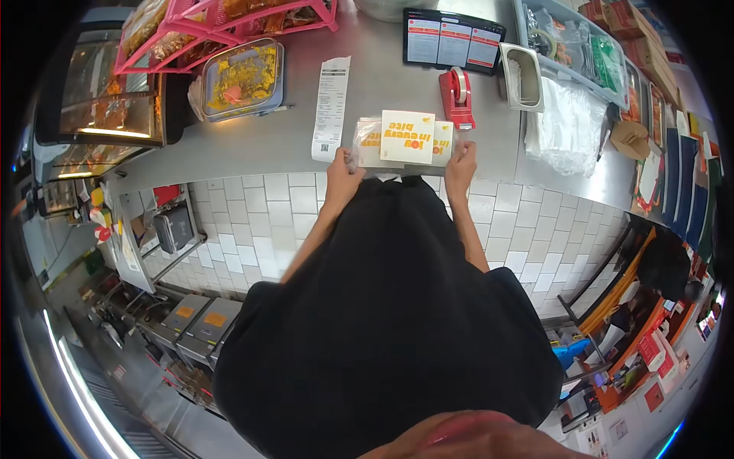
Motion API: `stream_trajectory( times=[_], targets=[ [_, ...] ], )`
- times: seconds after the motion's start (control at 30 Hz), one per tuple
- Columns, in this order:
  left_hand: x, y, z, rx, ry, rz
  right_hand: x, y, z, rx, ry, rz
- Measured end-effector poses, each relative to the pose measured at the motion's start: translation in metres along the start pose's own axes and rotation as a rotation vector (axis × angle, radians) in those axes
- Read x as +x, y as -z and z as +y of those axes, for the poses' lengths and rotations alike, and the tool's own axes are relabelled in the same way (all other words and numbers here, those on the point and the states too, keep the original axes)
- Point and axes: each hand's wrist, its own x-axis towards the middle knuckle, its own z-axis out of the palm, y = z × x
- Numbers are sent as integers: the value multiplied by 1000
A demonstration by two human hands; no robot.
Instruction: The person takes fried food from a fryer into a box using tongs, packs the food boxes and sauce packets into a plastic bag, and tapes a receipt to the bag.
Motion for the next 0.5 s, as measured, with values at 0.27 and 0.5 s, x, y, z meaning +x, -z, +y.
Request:
stream_trajectory(
  times=[0.27, 0.5],
  targets=[
    [17, 9, -12, 0, -74, -102, 18, 16, -2, -215, 237, 8],
    [60, -7, 43, -148, -613, 108, 27, 11, 19, 468, -298, -252]
  ],
)
